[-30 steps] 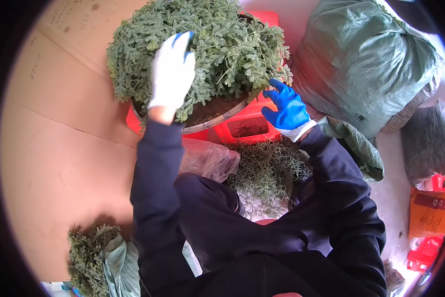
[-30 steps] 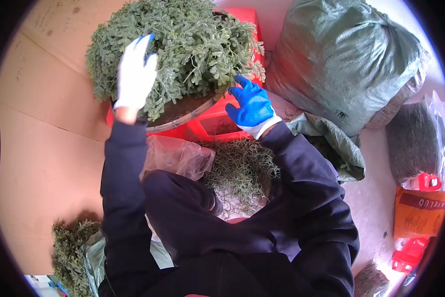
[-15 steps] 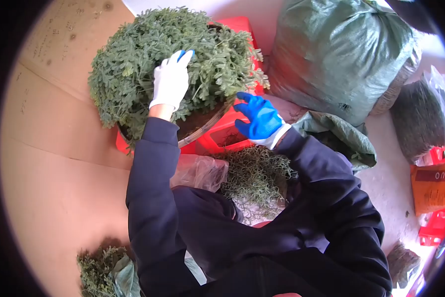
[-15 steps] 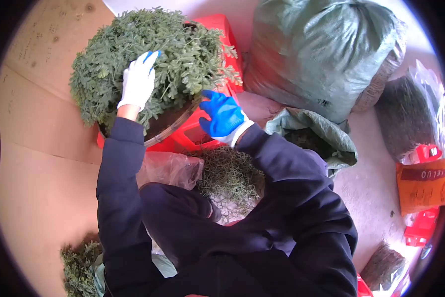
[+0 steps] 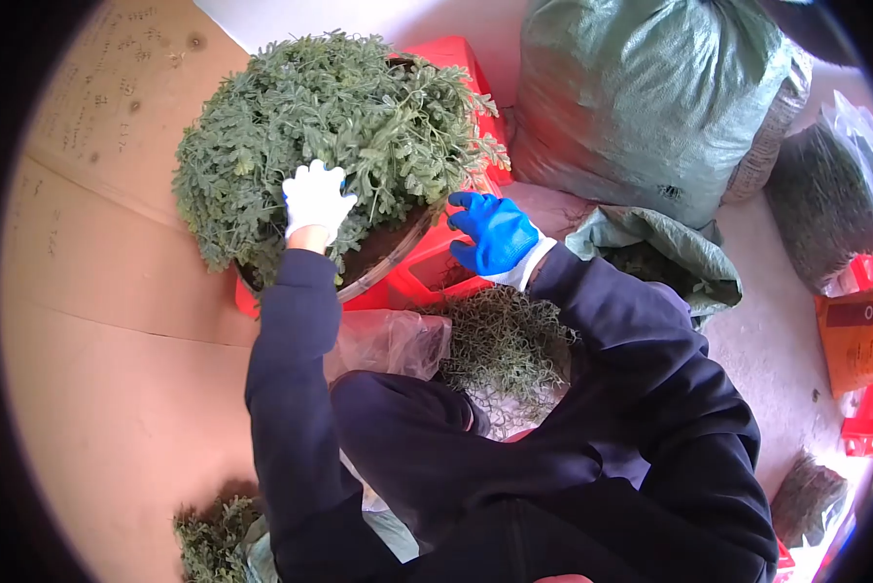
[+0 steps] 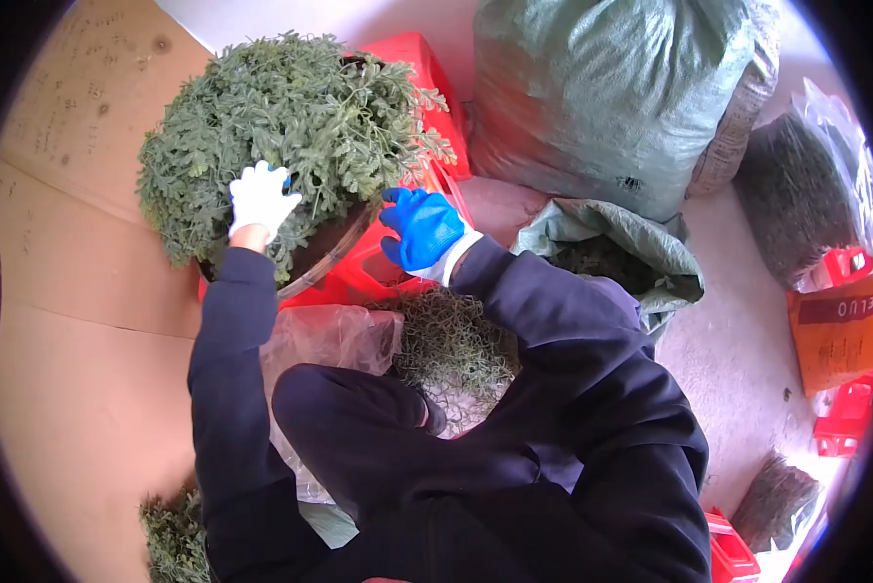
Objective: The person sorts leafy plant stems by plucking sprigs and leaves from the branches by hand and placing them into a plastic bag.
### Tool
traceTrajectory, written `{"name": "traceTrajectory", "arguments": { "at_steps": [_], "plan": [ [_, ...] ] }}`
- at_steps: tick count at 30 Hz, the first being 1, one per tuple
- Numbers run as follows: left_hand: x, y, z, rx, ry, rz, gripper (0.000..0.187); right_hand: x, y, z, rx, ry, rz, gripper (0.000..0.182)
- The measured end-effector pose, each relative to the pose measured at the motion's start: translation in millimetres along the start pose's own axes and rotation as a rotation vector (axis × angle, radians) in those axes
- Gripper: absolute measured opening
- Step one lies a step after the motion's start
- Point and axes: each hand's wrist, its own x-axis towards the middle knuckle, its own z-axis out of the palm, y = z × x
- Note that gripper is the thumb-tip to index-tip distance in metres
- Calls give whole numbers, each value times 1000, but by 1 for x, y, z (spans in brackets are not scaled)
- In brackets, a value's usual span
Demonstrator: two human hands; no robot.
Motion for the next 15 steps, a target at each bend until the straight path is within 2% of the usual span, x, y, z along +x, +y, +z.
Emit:
{"name": "traceTrajectory", "arguments": {
  "at_steps": [2,3,7,10,12,13,14,15],
  "plan": [
    [-4,3,25,60,-10,-64,41,-3,-6,0,45,14,16,25],
    [-3,5,18,80,-93,-91,42,-3,-8,-4,59,25,30,24],
    [5,-17,-8,-78,9,-28,30,-8,-14,-12,83,-3,35,20],
    [14,-44,-58,-496,290,-213,26,-7,-4,-10,54,-64,-11,21],
    [18,-60,-85,-516,804,-350,23,-6,-4,-13,73,-56,-9,23],
    [20,-65,-97,-565,994,-477,24,-5,-6,-15,81,-46,-7,23],
    [22,-79,-110,-489,1103,-566,24,-5,-8,-17,89,-38,-3,23],
    [22,-82,-116,-838,1183,-665,24,-5,-9,-17,91,-36,-2,23]
  ]
}}
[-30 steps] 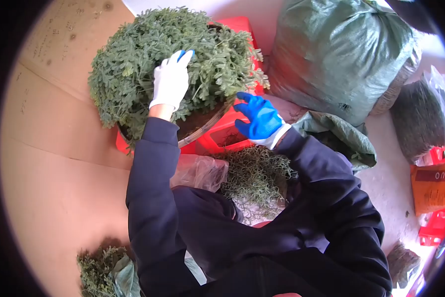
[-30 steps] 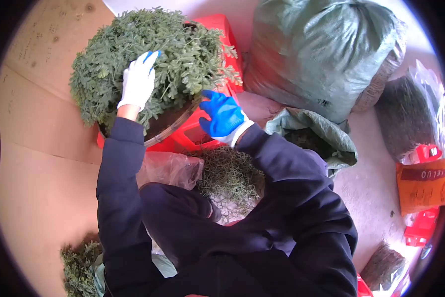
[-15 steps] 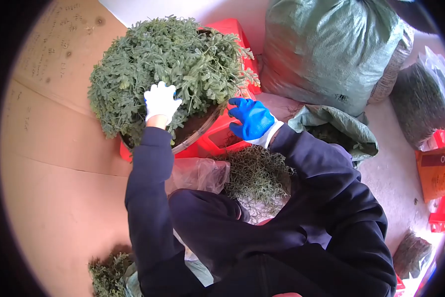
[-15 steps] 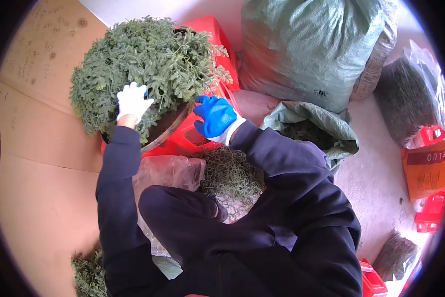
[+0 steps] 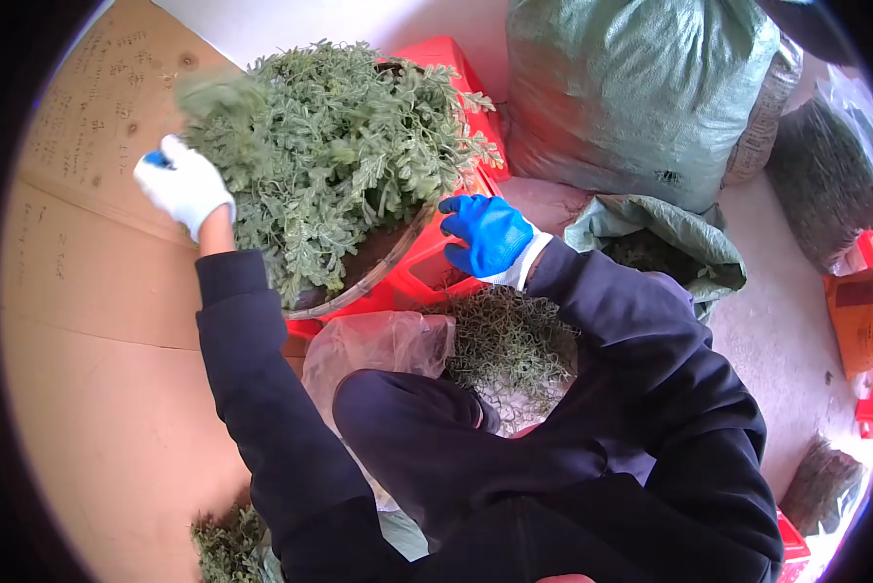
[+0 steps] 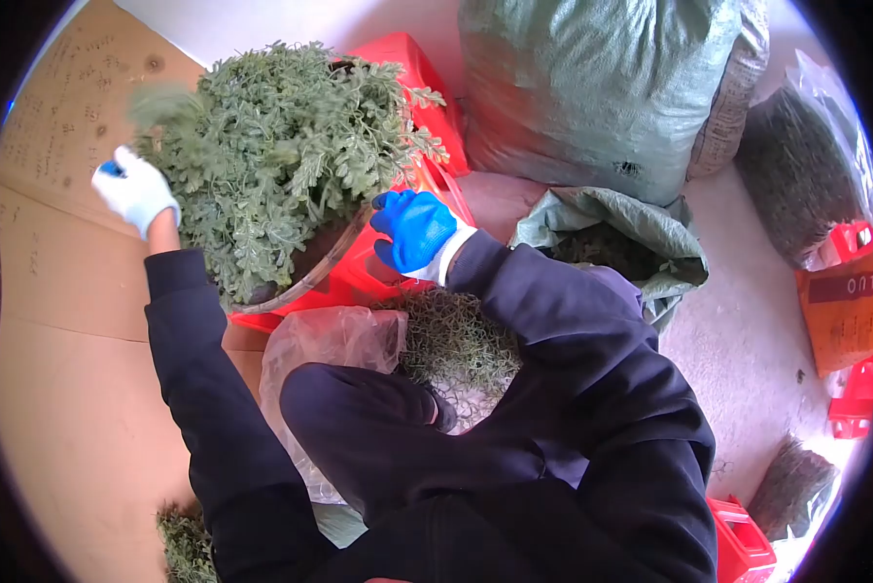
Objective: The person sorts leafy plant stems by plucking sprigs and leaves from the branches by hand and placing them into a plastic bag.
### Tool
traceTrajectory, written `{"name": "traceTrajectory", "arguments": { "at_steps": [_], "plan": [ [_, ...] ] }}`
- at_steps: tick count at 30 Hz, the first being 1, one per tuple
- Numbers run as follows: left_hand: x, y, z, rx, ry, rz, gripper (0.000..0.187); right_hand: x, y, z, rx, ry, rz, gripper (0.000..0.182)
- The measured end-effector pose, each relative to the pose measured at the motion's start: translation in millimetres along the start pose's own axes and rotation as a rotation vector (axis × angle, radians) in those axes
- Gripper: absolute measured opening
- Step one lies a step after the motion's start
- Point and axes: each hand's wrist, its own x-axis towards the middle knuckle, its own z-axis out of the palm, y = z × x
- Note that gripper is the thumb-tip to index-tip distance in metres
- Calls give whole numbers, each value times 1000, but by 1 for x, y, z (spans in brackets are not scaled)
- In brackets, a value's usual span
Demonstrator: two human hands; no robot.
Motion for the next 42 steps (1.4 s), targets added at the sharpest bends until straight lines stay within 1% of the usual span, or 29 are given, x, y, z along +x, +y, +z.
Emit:
{"name": "traceTrajectory", "arguments": {
  "at_steps": [1,2,5,6,7,9,10,11,12,13,14,15,17,18,19,21,22,25,26,29,30,33,34,36,37,39,40,42],
  "plan": [
    [3,5,-2,-251,56,-246,23,0,-1,0,2,3,2,23],
    [6,3,-1,-355,-53,-268,23,-1,-2,0,7,5,3,23],
    [-5,0,-15,-318,-562,-302,19,4,-5,-4,45,-30,22,23],
    [-13,3,-19,-390,-597,-354,16,5,-5,-2,86,19,8,24],
    [-22,7,-27,-410,-664,-335,13,5,-7,0,125,80,39,25],
    [-41,27,-52,-554,-918,-443,12,3,-10,2,200,199,109,25],
    [-52,31,-62,-612,-961,-446,12,4,-16,-7,306,184,146,21],
    [-62,35,-71,-671,-1001,-448,13,5,-20,-15,467,127,236,22],
    [-72,43,-82,-750,-1047,-500,11,5,-24,-22,628,69,328,23],
    [-80,37,-87,-738,-1106,-560,12,5,-24,-24,790,7,421,24],
    [-92,40,-93,-787,-1142,-629,13,3,-17,-18,1000,3,342,30],
    [-106,46,-97,-837,-1176,-698,13,1,-20,-20,1084,-1,357,34],
    [-123,47,-106,-782,-1384,-738,13,-5,-32,-23,1254,-13,396,43],
    [-128,47,-109,-749,-1467,-741,13,-6,-31,-20,1319,-75,467,56],
    [-135,46,-110,-657,-1520,-696,15,-6,-29,-19,1425,-155,536,57],
    [-150,39,-110,-533,-1529,-634,17,-8,-29,-17,1640,-319,686,59],
    [-159,29,-109,-600,-1504,-655,18,-8,-32,-17,1590,-348,747,61],
    [-165,19,-109,-751,-1537,-818,18,-15,-28,0,1263,-440,588,61],
    [-163,19,-110,-745,-1562,-893,23,-14,-32,5,1243,-390,601,59],
    [-163,20,-114,-854,-1533,-942,27,-6,-40,4,1119,-471,574,56],
    [-168,10,-111,-845,-1519,-876,31,-7,-43,13,1154,-400,614,53],
    [-171,0,-111,-921,-1524,-876,33,3,-43,3,1089,-446,706,48],
    [-172,-2,-111,-930,-1516,-917,33,6,-44,2,1114,-412,746,45],
    [-173,-3,-111,-949,-1495,-993,34,3,-44,19,1193,-182,644,46],
    [-176,-7,-109,-1063,-1501,-959,38,1,-45,26,1229,-66,589,47],
    [-183,-12,-103,-1293,-1507,-882,46,0,-48,26,926,-90,508,41],
    [-186,-10,-105,-1189,-1489,-879,45,-3,-44,36,756,-78,408,38],
    [-187,-7,-104,-1106,-1489,-1033,44,-6,-40,47,427,20,198,27]
  ]
}}
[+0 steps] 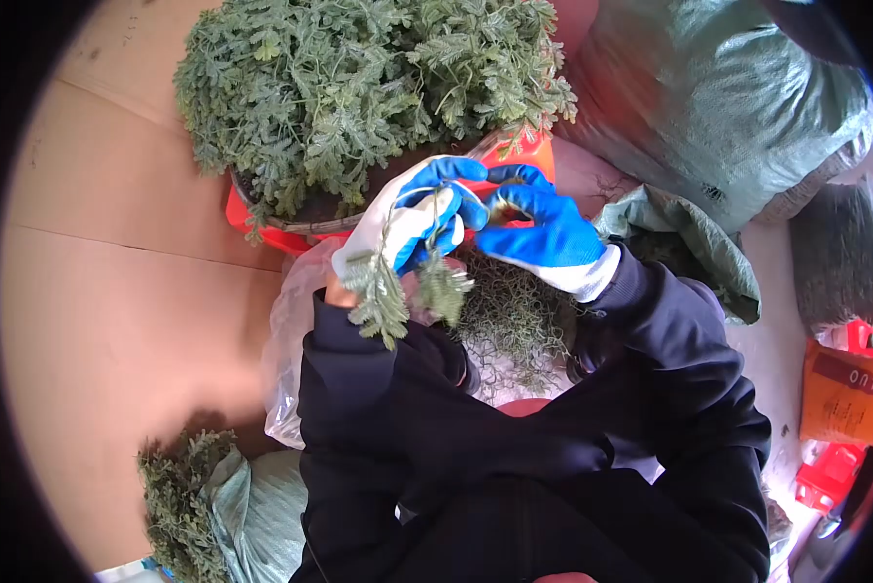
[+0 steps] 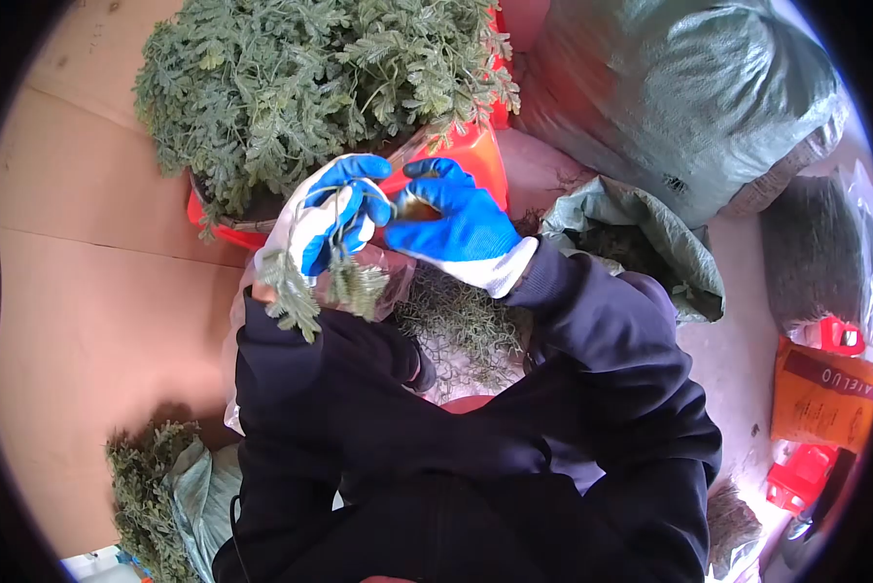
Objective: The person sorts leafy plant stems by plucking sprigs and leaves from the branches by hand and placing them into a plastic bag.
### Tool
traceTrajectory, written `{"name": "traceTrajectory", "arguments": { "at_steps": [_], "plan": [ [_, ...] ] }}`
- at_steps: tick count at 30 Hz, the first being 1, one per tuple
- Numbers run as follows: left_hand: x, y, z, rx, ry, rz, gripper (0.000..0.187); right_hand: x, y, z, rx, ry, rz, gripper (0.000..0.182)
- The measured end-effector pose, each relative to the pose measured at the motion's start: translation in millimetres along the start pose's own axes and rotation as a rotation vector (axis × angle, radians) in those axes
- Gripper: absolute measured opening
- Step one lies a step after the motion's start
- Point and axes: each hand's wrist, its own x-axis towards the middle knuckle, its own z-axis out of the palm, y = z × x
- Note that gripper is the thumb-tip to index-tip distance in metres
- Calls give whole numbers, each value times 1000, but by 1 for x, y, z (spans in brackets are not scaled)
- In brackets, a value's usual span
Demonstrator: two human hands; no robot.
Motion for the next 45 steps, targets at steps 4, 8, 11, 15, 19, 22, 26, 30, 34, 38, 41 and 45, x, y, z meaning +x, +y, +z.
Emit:
{"name": "traceTrajectory", "arguments": {
  "at_steps": [4,8,11,15,19,22,26,30,34,38,41,45],
  "plan": [
    [5,-13,-8,-150,49,-25,37,8,-5,-18,871,-218,533,23],
    [4,-16,-2,-298,15,10,34,9,-2,-33,642,-324,29,18],
    [2,-16,1,-241,49,13,37,7,-15,-34,717,-192,587,13],
    [2,-15,3,-204,55,-27,38,3,-12,-40,2,-82,358,15],
    [2,-7,8,-138,52,-106,39,3,-14,-52,-196,-73,194,18],
    [8,-18,8,-93,163,-140,32,2,-13,-63,483,-231,516,28],
    [14,-29,7,-121,199,-117,29,-3,-4,-43,559,-374,595,38],
    [17,-36,6,-205,250,-151,26,-4,-5,-32,526,-401,478,36],
    [14,-34,14,-204,260,-154,24,-4,-8,-20,660,-367,630,34],
    [15,-36,4,-27,123,-49,21,2,15,-19,680,-473,636,27],
    [4,-16,8,220,142,-68,16,-1,15,-35,616,-490,457,27],
    [4,-20,-4,574,-37,31,16,7,-1,-59,705,-722,571,25]
  ]
}}
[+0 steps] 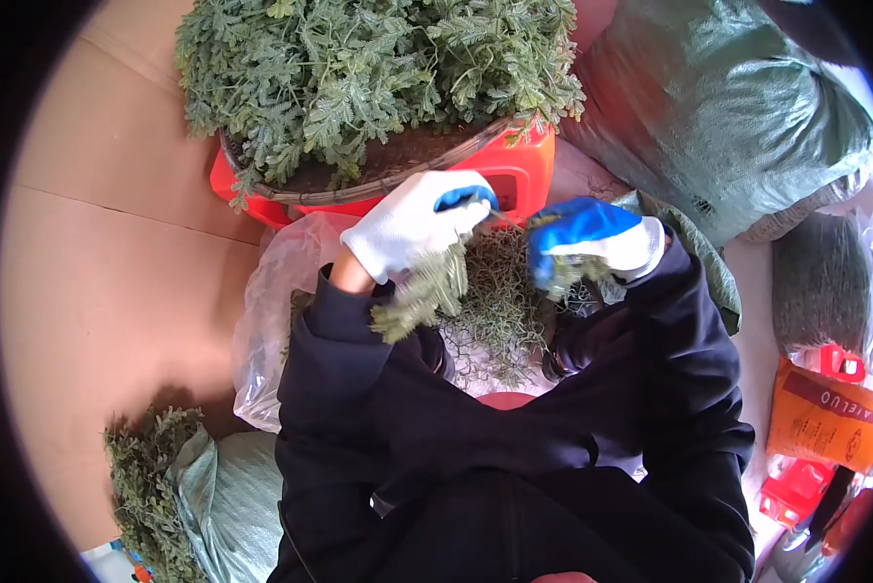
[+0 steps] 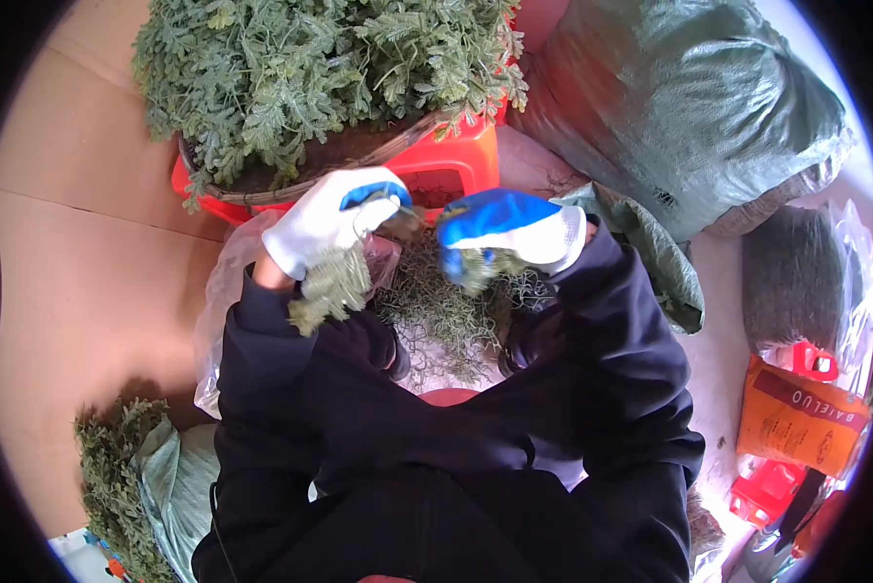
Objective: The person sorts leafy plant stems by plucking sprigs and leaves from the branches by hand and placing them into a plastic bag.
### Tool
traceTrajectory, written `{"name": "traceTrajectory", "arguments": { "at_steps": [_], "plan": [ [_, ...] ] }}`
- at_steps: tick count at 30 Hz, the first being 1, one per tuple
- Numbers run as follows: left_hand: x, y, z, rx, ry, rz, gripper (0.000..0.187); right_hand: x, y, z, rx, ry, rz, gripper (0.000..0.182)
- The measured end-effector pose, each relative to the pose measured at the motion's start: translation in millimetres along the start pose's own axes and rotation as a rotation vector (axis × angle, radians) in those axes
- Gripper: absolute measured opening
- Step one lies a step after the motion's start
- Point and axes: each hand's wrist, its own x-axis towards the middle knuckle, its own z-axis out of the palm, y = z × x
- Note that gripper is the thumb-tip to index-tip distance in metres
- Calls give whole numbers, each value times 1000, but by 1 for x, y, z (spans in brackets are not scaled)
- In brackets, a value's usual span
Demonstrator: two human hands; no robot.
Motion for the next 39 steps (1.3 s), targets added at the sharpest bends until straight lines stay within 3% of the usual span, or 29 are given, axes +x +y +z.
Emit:
{"name": "traceTrajectory", "arguments": {
  "at_steps": [3,4,7,9,10,11,12,14,15,16,18,19,21,23,26,27,31,34,36,38,39],
  "plan": [
    [-8,10,-2,149,-254,7,23,-18,-20,-13,-35,-143,407,28],
    [-10,21,-5,234,-301,-121,22,-20,-19,-18,-63,-172,416,28],
    [-11,17,-2,178,-327,-114,26,-25,-6,-45,-59,-324,485,33],
    [-19,22,-2,174,-284,-114,28,-52,-17,-52,-402,-241,283,35],
    [-35,12,-10,114,-93,-124,24,-71,-14,-71,-483,-260,151,36],
    [-44,3,-32,-46,-47,-200,23,-91,-11,-91,-567,-265,17,38],
    [-48,-4,-50,-205,0,-274,23,-107,14,-120,-408,-206,94,39],
    [-49,-14,-57,-331,108,-161,22,-141,65,-178,-73,-57,216,41],
    [-38,-7,-43,-259,151,-183,26,-133,71,-164,-261,220,449,42],
    [-25,-5,-35,-208,45,-194,28,-130,77,-155,-449,501,675,43],
    [-13,3,-16,-224,-46,-137,29,-129,108,-182,-569,484,745,40],
    [-7,-5,-16,-184,-131,-134,28,-135,134,-211,-556,578,878,53],
    [-3,-6,-12,-186,-120,-122,28,-136,145,-221,-483,597,1164,60],
    [1,-7,-10,-242,-93,-115,28,-136,144,-223,-599,459,1363,81],
    [4,-2,-5,-322,-64,-93,28,-141,132,-200,-1216,475,1335,92],
    [4,-2,-4,-338,-68,-94,29,-130,122,-205,-1034,222,1548,88],
    [5,-5,2,-561,-137,-67,34,-97,59,-156,-732,404,1291,76],
    [7,-1,6,-619,-157,-69,37,-82,28,-132,-1071,296,460,52],
    [10,-2,12,-709,-175,-76,41,-59,3,-79,-493,454,139,39],
    [12,-7,16,-796,-198,-86,47,-36,-19,-18,-440,402,-256,48],
    [15,-14,16,-984,-316,-57,47,-24,-15,2,-271,364,-305,52]
  ]
}}
